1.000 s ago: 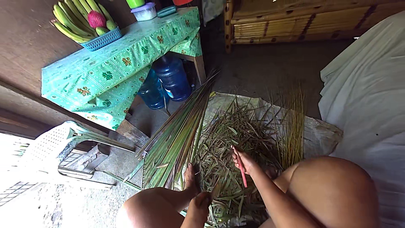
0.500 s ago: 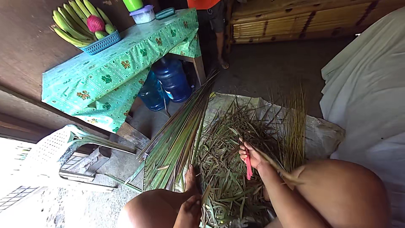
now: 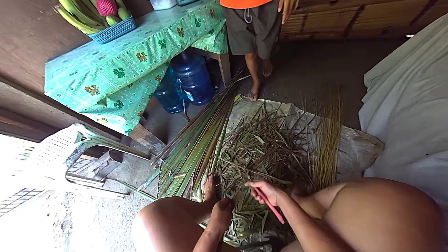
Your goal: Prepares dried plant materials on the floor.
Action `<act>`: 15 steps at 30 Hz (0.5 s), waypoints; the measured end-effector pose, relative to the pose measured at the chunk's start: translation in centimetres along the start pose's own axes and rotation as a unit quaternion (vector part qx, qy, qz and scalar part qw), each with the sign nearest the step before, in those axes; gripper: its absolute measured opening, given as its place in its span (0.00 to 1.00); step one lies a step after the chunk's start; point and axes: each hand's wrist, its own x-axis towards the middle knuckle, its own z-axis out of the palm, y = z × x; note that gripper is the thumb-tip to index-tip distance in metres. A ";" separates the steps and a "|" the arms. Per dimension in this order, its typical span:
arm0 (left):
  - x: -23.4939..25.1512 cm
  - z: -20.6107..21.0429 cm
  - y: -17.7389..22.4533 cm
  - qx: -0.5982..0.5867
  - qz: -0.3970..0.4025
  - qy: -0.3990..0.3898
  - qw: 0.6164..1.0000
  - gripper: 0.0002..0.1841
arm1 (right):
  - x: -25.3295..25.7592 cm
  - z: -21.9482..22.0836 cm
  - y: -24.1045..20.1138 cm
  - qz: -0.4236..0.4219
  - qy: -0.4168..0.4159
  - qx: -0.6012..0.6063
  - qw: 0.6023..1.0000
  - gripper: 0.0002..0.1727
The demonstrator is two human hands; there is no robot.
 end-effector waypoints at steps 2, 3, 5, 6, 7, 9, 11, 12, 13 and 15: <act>0.2 0.1 -0.2 0.010 -0.003 0.002 1.000 0.12 | -0.5 1.8 0.6 -0.010 -0.042 -0.041 0.998 0.17; 0.3 0.1 -0.4 0.008 -0.004 0.003 1.000 0.12 | -0.6 2.4 0.7 -0.014 -0.050 -0.051 0.997 0.16; 0.1 0.1 -0.5 0.002 -0.017 0.005 1.000 0.12 | -0.5 3.1 0.9 -0.017 -0.055 -0.052 0.997 0.16; 0.0 0.1 -0.6 0.001 -0.024 0.005 1.000 0.12 | -0.5 3.2 1.1 -0.021 -0.054 -0.041 0.997 0.16; -0.1 0.1 -0.6 0.002 -0.029 0.004 1.000 0.12 | -0.4 3.3 1.3 -0.027 -0.054 -0.029 0.998 0.17; -0.2 0.1 -0.7 0.005 -0.028 0.007 1.000 0.12 | -0.3 3.6 1.8 -0.054 -0.043 -0.027 0.997 0.16; -0.3 0.1 -0.6 0.006 -0.027 0.006 1.000 0.12 | -0.3 4.2 1.7 -0.102 -0.016 -0.052 0.993 0.14; -0.4 0.1 -0.4 0.003 -0.030 0.003 1.000 0.12 | -0.3 4.5 1.6 -0.123 -0.001 -0.054 0.991 0.14; -0.6 0.1 -0.3 -0.001 -0.033 -0.003 0.999 0.12 | -0.2 4.6 1.5 -0.137 0.012 -0.044 0.990 0.15; -0.9 0.2 -0.4 -0.016 -0.031 -0.007 0.999 0.13 | 0.2 4.4 1.4 -0.141 0.022 0.002 0.990 0.16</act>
